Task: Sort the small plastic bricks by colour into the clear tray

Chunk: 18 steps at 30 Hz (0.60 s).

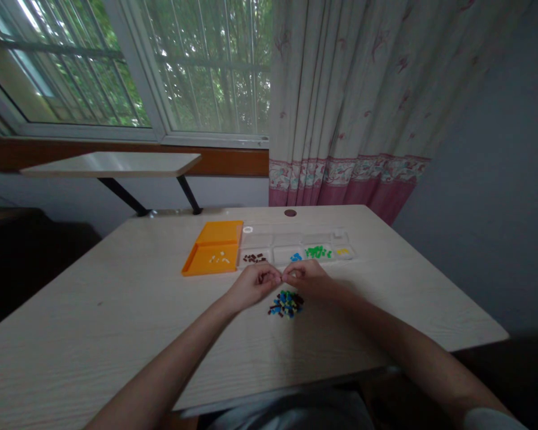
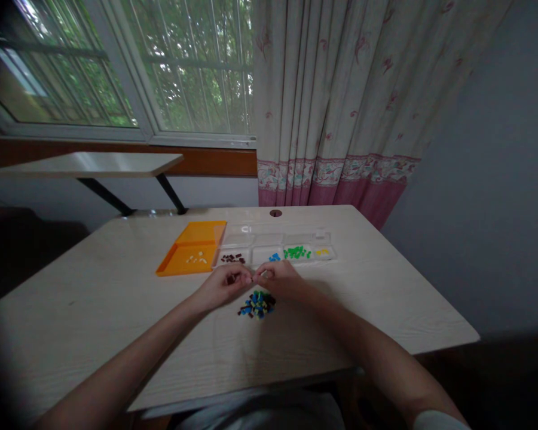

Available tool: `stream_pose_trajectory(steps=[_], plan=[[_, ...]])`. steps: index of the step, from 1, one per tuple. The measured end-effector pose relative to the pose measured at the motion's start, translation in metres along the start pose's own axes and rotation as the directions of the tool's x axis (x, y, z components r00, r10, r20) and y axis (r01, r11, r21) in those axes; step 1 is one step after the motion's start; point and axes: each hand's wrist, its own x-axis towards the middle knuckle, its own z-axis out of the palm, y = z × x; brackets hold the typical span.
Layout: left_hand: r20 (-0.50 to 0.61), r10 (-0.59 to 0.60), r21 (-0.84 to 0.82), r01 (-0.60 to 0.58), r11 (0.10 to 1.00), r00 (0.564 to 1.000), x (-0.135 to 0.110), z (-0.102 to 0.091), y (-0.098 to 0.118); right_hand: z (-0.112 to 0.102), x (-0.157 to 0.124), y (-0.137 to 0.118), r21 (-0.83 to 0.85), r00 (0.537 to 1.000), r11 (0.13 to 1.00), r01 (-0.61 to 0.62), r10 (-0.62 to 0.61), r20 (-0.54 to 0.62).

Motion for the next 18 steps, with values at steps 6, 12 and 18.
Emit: stream_pose_trajectory(steps=[6,12,18], plan=[[-0.061,0.183,0.223,-0.166,0.961,0.981,-0.004,-0.002,0.001,0.003,0.001,-0.001,0.007,0.999,1.0,-0.023,0.023,-0.042],[-0.039,0.291,0.361,-0.258,0.896,0.956,-0.006,-0.006,0.001,0.006,0.003,0.002,0.053,0.999,0.998,-0.045,0.045,-0.004],[-0.254,0.235,0.23,-0.178,0.957,0.938,-0.006,-0.017,0.006,-0.03,-0.001,0.007,-0.166,0.953,0.983,0.074,-0.021,0.303]])
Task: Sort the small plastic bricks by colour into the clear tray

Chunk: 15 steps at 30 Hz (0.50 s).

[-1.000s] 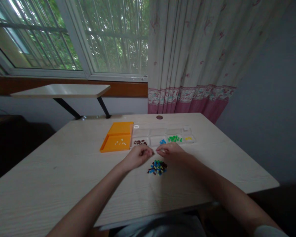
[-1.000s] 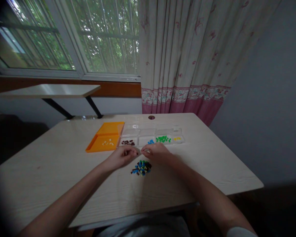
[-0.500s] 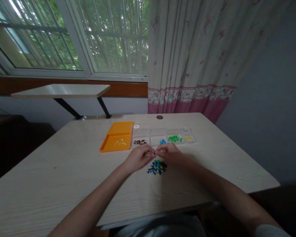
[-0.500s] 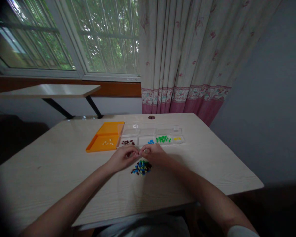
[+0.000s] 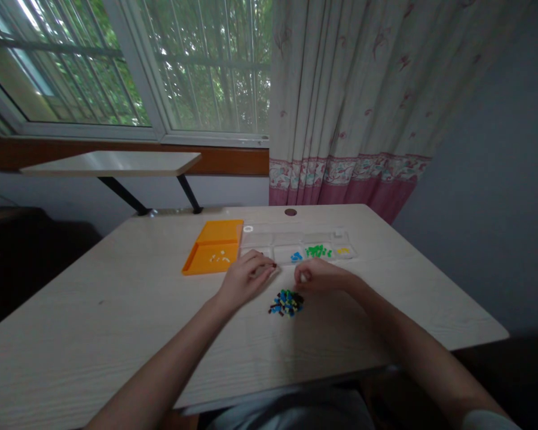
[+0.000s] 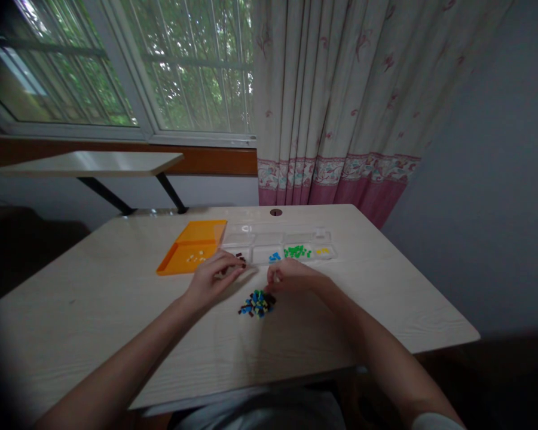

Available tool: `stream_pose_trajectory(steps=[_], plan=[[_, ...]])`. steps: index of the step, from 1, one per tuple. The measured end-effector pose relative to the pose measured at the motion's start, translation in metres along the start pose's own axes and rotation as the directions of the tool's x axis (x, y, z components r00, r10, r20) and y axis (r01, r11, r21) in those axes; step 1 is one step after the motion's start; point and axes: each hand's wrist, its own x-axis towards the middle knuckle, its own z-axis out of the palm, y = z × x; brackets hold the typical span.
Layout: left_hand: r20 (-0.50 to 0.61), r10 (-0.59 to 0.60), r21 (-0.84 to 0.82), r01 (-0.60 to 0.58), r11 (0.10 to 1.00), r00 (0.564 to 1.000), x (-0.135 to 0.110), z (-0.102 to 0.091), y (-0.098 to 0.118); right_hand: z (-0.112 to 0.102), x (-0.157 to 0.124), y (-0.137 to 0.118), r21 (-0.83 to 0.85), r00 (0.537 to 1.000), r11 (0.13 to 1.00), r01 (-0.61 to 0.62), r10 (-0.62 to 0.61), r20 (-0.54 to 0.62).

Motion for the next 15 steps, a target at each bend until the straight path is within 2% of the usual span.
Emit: stream_pose_trajectory(steps=[2,4,9,12,15], plan=[[-0.092,-0.049,-0.025,0.047,0.999,0.995,0.002,-0.006,0.0,-0.009,-0.004,0.004,-0.052,0.989,0.999,0.015,-0.007,0.15],[-0.164,-0.079,-0.034,0.074,0.997,0.983,0.003,-0.011,-0.001,-0.013,-0.006,0.005,-0.07,0.975,0.997,0.044,-0.028,0.221],[-0.243,-0.067,-0.031,0.062,0.998,0.968,0.006,-0.019,-0.008,-0.01,-0.006,0.002,-0.064,0.962,0.991,0.115,-0.095,0.256],[-0.25,-0.059,-0.021,0.056,0.998,0.966,0.009,-0.022,-0.012,-0.008,-0.005,0.001,-0.064,0.96,0.992,0.109,-0.089,0.265],[-0.222,-0.101,0.012,0.106,0.994,0.97,0.009,-0.022,-0.02,-0.008,-0.005,0.002,-0.061,0.958,0.993,0.103,-0.083,0.274]])
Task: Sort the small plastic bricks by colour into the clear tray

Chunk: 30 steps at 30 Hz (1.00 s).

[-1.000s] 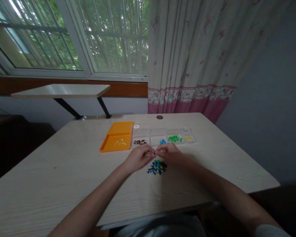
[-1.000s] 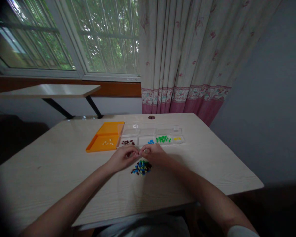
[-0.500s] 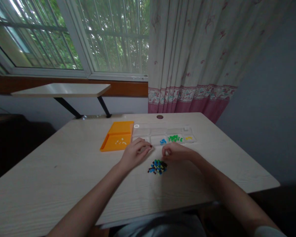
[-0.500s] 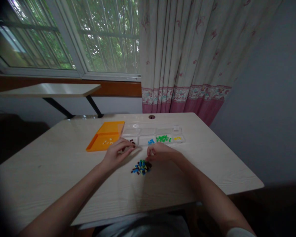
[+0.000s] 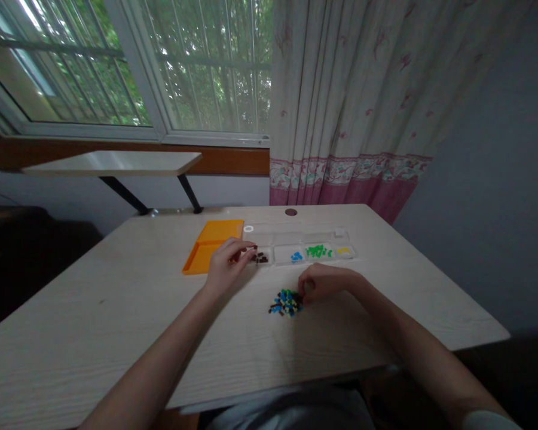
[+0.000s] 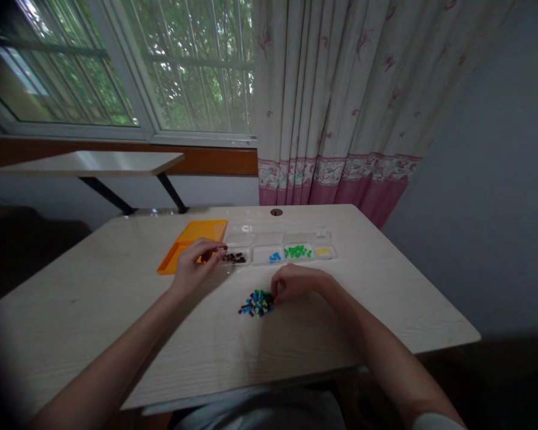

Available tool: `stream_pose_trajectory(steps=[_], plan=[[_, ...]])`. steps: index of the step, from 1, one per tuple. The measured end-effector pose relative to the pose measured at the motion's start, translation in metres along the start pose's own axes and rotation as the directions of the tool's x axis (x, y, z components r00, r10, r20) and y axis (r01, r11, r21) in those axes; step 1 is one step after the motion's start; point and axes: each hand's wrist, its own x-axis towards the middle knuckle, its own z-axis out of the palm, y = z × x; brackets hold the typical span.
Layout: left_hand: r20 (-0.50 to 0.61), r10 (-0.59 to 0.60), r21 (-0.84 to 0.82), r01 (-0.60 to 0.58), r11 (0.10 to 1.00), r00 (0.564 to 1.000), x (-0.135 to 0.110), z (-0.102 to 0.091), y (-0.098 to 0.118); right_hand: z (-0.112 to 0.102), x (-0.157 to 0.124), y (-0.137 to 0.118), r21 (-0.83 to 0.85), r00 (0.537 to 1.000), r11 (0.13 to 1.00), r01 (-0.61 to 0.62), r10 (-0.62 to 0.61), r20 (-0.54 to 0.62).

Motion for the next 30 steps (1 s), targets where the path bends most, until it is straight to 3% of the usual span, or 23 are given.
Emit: stream_pose_trajectory(steps=[3,7,12,16,19,24,30], plan=[[0.04,-0.089,0.135,0.083,0.987,0.995,-0.002,0.003,-0.012,0.0,0.0,0.001,0.016,1.0,1.0,0.004,-0.004,0.009],[0.069,-0.226,0.386,0.183,0.904,0.972,-0.005,0.007,-0.027,0.0,0.0,0.0,0.016,1.0,1.0,0.006,-0.005,-0.003],[0.129,-0.286,0.523,0.179,0.833,0.95,-0.007,0.008,-0.03,0.0,-0.001,-0.001,0.01,0.999,1.0,0.027,-0.027,-0.021],[0.179,-0.23,0.486,0.117,0.866,0.956,-0.009,0.009,-0.023,0.0,-0.001,-0.002,0.012,1.0,1.0,0.023,-0.023,-0.013],[0.272,-0.126,0.405,0.006,0.914,0.954,-0.01,0.011,-0.017,0.0,0.0,-0.001,0.027,1.0,0.999,0.019,-0.019,0.002],[0.438,0.035,0.245,-0.156,0.957,0.898,-0.013,0.017,-0.004,0.002,0.001,0.001,0.034,1.0,0.999,0.03,-0.03,-0.01],[0.5,0.149,0.121,-0.24,0.963,0.853,-0.018,0.025,0.008,0.003,0.001,-0.001,0.061,0.998,0.996,0.059,-0.057,-0.027]])
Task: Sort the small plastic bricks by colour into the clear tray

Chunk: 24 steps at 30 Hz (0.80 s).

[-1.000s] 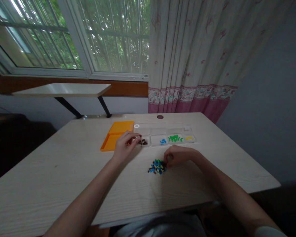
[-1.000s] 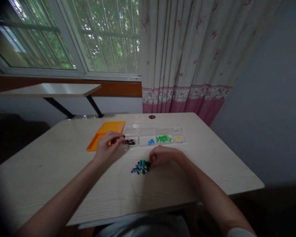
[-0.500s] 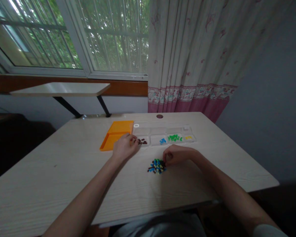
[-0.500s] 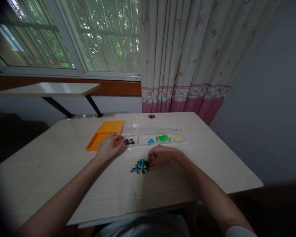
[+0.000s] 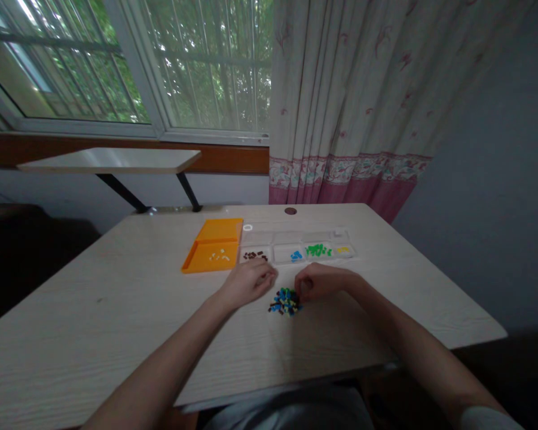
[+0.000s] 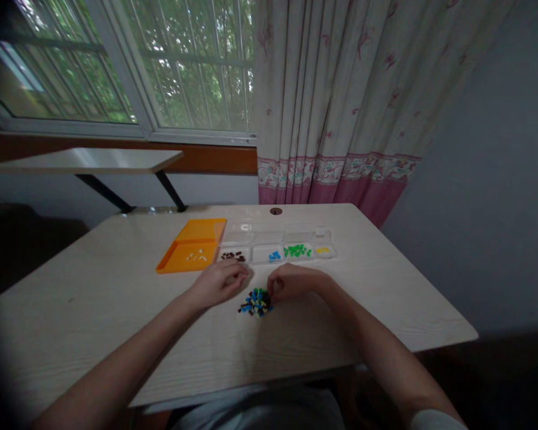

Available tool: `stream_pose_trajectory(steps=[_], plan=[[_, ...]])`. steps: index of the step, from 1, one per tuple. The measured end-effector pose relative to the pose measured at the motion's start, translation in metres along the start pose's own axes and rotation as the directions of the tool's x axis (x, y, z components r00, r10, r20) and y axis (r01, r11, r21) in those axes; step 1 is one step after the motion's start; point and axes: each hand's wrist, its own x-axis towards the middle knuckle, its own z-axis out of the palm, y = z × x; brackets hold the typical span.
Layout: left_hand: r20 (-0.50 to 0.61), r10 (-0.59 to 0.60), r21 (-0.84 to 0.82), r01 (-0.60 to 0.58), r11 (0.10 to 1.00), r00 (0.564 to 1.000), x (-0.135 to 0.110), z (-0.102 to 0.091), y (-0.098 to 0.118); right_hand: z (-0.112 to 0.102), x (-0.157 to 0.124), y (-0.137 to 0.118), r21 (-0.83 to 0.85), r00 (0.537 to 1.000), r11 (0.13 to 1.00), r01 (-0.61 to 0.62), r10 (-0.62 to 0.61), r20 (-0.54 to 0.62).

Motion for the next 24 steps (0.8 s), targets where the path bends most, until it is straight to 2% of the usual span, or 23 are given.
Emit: stream_pose_trajectory(steps=[6,10,14,18,24], plan=[[0.038,0.001,-0.013,0.0,1.0,0.999,0.0,0.001,0.001,0.002,0.001,0.0,0.006,1.0,1.0,0.003,-0.003,-0.002],[0.018,-0.001,-0.032,0.002,0.999,1.0,-0.001,0.001,0.001,0.0,0.001,-0.001,0.008,1.0,1.0,0.004,-0.004,-0.017],[-0.017,0.022,-0.069,-0.023,0.997,1.0,-0.002,0.003,0.004,0.002,0.005,-0.002,0.165,0.993,0.986,-0.006,0.025,-0.116],[-0.058,0.042,-0.088,-0.047,0.995,0.997,-0.002,0.006,0.008,0.009,0.014,0.0,0.333,0.958,0.943,-0.021,0.115,-0.265],[-0.111,0.048,-0.106,-0.06,0.993,0.993,-0.001,0.006,0.013,0.015,0.021,-0.002,0.447,0.938,0.894,0.01,0.146,-0.314]])
